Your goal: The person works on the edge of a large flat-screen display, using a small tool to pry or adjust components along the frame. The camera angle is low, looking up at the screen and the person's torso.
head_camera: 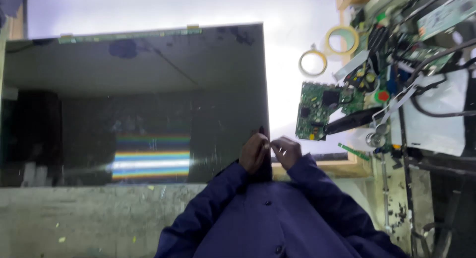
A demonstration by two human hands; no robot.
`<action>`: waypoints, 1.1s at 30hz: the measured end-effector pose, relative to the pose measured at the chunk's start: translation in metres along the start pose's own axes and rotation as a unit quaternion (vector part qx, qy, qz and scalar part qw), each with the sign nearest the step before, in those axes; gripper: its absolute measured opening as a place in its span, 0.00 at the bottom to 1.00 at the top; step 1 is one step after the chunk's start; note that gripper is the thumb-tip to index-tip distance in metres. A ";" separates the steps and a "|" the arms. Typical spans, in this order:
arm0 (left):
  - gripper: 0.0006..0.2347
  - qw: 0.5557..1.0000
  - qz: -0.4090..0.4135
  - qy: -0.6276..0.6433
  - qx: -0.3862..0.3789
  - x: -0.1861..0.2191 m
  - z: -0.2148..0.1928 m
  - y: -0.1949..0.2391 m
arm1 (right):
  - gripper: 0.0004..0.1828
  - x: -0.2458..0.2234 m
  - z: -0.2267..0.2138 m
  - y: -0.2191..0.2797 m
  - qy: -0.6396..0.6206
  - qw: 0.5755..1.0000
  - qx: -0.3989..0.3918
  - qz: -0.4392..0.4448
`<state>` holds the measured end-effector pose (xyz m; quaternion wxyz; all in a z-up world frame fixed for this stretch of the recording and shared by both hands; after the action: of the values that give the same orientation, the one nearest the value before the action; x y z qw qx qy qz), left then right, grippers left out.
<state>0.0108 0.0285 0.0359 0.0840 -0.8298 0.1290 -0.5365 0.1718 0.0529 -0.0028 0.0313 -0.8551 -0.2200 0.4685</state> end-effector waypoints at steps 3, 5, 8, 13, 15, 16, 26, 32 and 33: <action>0.11 0.999 -0.030 -0.016 0.013 -0.009 -0.003 0.008 | 0.03 0.013 -0.006 0.007 -0.050 0.997 -0.011 0.062; 0.11 0.998 -0.043 -0.025 0.027 -0.015 -0.007 0.016 | 0.03 0.016 0.000 0.016 -0.127 0.982 -0.018 0.141; 0.11 0.997 -0.030 -0.033 0.064 -0.005 -0.012 0.014 | 0.06 0.018 -0.002 0.023 -0.267 0.939 0.027 0.216; 0.15 0.995 -0.068 0.003 0.078 0.001 -0.023 0.020 | 0.11 0.008 0.000 0.018 -0.404 0.875 0.069 0.257; 0.09 0.993 -0.067 0.065 0.068 0.016 -0.031 0.021 | 0.13 -0.007 0.006 0.022 -0.418 0.864 0.041 0.279; 0.09 0.993 -0.068 0.064 0.069 0.024 -0.034 0.023 | 0.13 -0.022 0.008 0.022 -0.418 0.863 0.039 0.279; 0.05 0.911 -0.244 0.313 0.115 0.032 -0.044 0.067 | 0.14 -0.084 0.027 0.022 -0.415 0.892 -0.011 0.179; 0.05 0.922 -0.242 0.252 0.166 0.057 -0.066 0.082 | 0.10 -0.128 0.019 0.012 -0.326 0.940 -0.046 0.086; 0.04 0.915 -0.253 0.254 0.185 0.060 -0.068 0.085 | 0.08 -0.137 0.017 0.008 -0.290 0.954 -0.064 0.046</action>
<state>-0.0387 -0.0708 0.0924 0.0624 -0.6404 -0.1697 -0.7465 0.0968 -0.0125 0.0937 -0.1099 -0.6921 -0.2092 0.6820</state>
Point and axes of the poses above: each hand's wrist, its own y-axis away from the middle knuckle, its own z-axis out of the palm, x = y × z, the point moved 3 cm from there along -y, towards the middle knuckle, and after that the axes turned 3 degrees about -z, right-handed, at the moved point
